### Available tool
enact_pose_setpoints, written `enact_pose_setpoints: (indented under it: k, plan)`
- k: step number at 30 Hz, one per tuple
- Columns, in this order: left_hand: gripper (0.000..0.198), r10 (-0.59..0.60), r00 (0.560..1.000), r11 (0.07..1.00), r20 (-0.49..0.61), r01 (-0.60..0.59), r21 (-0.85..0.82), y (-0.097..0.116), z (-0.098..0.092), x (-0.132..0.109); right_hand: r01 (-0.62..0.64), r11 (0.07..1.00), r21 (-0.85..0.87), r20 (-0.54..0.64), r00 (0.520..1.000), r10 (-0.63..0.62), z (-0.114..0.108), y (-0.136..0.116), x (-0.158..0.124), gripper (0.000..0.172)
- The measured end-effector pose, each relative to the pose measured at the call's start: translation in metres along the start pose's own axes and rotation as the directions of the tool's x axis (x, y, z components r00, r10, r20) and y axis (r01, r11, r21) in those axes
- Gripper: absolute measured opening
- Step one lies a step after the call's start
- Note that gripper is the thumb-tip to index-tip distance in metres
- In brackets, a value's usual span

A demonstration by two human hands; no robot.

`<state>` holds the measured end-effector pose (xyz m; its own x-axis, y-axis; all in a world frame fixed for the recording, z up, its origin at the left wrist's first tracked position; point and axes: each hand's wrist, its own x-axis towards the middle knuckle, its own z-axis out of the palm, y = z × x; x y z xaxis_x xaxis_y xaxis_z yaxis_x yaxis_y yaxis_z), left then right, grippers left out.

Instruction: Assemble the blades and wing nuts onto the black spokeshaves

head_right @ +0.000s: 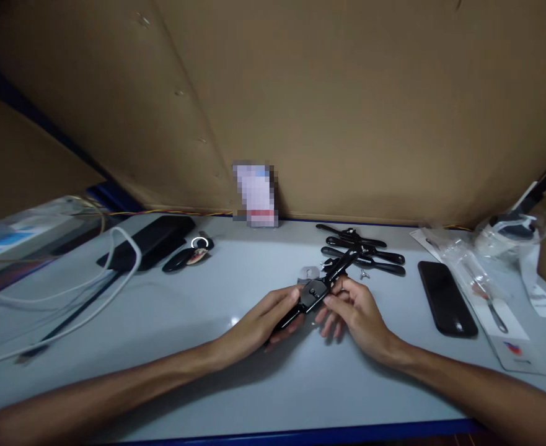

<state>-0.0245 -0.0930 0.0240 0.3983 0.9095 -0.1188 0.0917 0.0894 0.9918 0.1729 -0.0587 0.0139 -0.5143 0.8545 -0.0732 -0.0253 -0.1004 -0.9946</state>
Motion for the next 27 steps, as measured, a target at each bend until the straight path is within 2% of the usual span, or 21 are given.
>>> enact_pose_setpoints:
  k: [5,12,16,27]
  plan:
    - [0.052,-0.006,1.0,1.0,-0.002,0.006,0.022,-0.003,0.002,0.0,-0.008,1.0,-0.01,0.051,0.999,0.009,-0.001,-0.003,-0.004,0.029]
    - [0.041,0.044,0.999,0.987,-0.031,-0.039,0.155,-0.003,0.002,-0.002,-0.039,0.998,-0.042,0.026,0.999,0.04,0.001,-0.003,-0.011,0.025]
    - [0.04,0.035,0.999,0.98,-0.005,-0.033,0.194,-0.004,0.0,-0.003,-0.074,0.996,-0.045,0.037,0.996,0.075,0.0,-0.003,-0.012,0.028]
    - [0.042,-0.084,0.995,0.994,0.048,0.08,0.07,-0.001,-0.004,-0.002,-0.081,0.995,-0.054,0.031,0.996,0.083,-0.001,-0.002,-0.015,0.028]
